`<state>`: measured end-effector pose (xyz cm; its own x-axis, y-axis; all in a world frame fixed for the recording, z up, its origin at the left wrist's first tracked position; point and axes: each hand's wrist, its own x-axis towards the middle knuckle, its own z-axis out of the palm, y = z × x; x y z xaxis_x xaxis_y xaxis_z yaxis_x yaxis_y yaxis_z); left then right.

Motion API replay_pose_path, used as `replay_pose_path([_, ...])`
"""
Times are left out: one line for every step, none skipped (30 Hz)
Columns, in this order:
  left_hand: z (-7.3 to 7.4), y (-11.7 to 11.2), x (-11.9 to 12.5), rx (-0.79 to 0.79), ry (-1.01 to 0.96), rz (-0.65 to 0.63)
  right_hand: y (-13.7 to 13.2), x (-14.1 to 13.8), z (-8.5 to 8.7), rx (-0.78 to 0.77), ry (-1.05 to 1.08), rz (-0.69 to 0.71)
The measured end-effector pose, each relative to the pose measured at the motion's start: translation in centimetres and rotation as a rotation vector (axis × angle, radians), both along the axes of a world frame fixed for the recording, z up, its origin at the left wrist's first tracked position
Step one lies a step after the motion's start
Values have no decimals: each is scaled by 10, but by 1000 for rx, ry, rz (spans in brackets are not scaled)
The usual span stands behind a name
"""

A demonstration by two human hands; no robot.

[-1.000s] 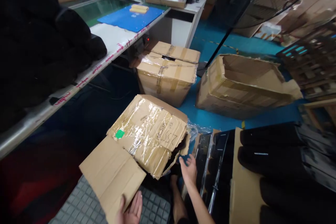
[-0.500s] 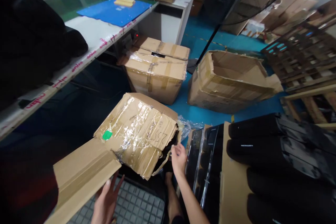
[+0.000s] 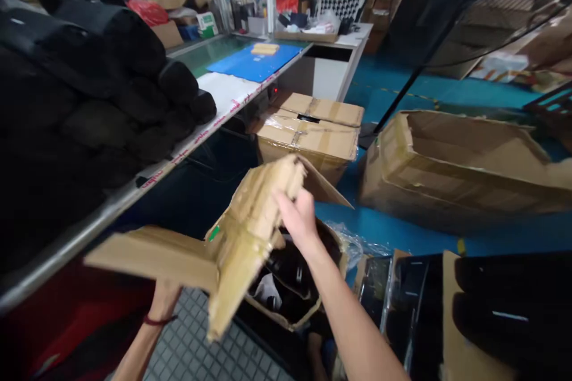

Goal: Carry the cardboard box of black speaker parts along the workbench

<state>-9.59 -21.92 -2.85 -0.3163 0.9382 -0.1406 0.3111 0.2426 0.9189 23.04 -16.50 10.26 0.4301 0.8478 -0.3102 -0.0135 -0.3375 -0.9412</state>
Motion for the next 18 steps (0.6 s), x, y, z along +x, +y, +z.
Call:
replay_pose_path([0,4,-2,12,23,16,33,-17,13,45,-25,30])
replay_pose_path([0,5,-2,20,52,36,66,-34,23,78,-50,51])
replay_pose_path([2,3,0,33,93,57,97,-52,29,90,-76,62])
replay_pose_path([5,-2,3,50,144,75,124,-68,33,79,-98,54])
replay_pose_path([11,-10,7,79,207,86,146,-81,34,50,-113,45])
replay_pose_path([19,-19,12,124,281,89,162,-93,31,14,-124,42])
replay_pose_path([30,-27,18,185,369,83,172,-101,27,-23,-132,45])
replay_pose_path([42,-34,26,261,469,70,177,-108,20,-58,-139,61])
replay_pose_path([56,-35,33,344,573,29,179,-113,11,-88,-146,87])
replay_pose_path([69,-32,40,414,671,-50,178,-117,2,-113,-152,120])
replay_pose_path([80,-21,46,459,758,-170,176,-119,-7,-134,-155,156])
replay_pose_path([88,-4,50,468,831,-317,173,-122,-16,-154,-156,191])
replay_pose_path([92,19,52,438,898,-422,171,-124,-25,-171,-153,224])
replay_pose_path([92,46,51,379,957,-491,169,-127,-32,-185,-145,254])
replay_pose_path([86,74,47,311,1009,-540,167,-131,-38,-195,-133,283])
replay_pose_path([76,101,41,227,1055,-568,164,-135,-43,-199,-117,312])
replay_pose_path([63,124,34,142,1092,-588,158,-139,-47,-197,-96,341])
replay_pose_path([48,143,26,64,1115,-621,149,-142,-51,-190,-69,368])
